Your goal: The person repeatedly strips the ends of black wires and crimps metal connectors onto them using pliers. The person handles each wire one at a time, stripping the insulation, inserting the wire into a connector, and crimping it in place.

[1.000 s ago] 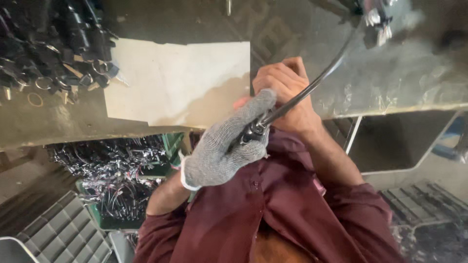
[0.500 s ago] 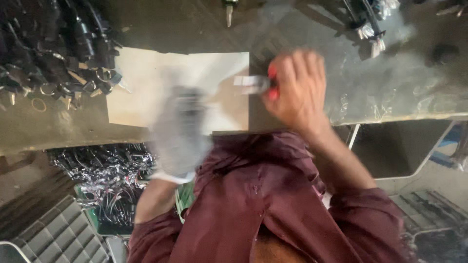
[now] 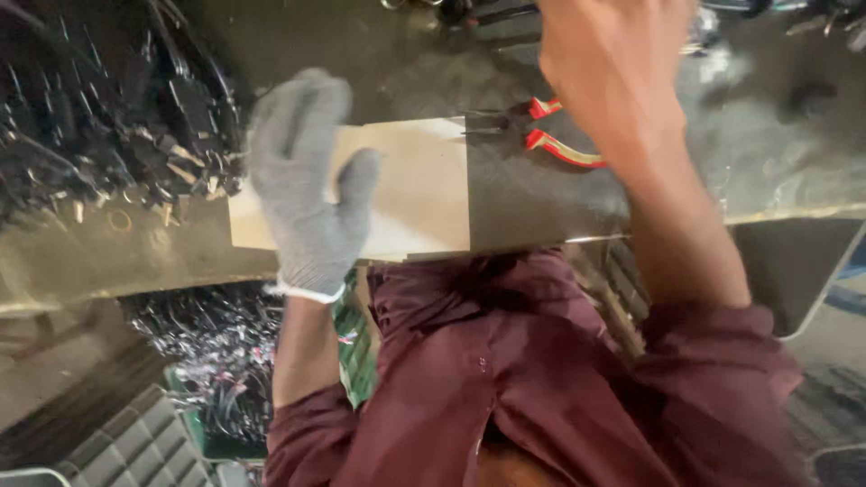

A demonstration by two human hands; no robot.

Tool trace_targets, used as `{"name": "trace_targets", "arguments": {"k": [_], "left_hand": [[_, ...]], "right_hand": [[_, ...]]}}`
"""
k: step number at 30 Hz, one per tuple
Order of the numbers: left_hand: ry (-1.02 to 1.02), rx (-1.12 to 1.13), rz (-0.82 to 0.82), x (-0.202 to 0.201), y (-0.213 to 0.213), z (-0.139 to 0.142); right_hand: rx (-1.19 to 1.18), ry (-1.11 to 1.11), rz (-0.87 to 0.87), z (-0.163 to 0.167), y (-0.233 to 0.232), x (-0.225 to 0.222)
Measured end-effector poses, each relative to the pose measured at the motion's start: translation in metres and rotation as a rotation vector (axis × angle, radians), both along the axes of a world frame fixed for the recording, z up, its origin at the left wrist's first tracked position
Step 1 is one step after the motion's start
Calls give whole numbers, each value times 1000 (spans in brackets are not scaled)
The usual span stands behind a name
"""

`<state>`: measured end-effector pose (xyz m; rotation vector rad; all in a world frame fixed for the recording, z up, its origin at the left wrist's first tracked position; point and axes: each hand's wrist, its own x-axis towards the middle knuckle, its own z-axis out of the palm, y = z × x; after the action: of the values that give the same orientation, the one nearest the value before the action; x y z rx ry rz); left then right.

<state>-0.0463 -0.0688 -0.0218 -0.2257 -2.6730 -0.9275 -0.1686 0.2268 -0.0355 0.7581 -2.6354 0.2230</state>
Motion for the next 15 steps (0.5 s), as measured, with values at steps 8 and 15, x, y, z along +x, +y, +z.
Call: {"name": "trace_targets", "arguments": {"k": [8,15], "left_hand": [[-521,975,-460,4,66,7],[-626,810,-612,37,76,18]], "right_hand": [[-326,232,87,61,-19,96],[-1376,-886,140,12,-29,128]]}}
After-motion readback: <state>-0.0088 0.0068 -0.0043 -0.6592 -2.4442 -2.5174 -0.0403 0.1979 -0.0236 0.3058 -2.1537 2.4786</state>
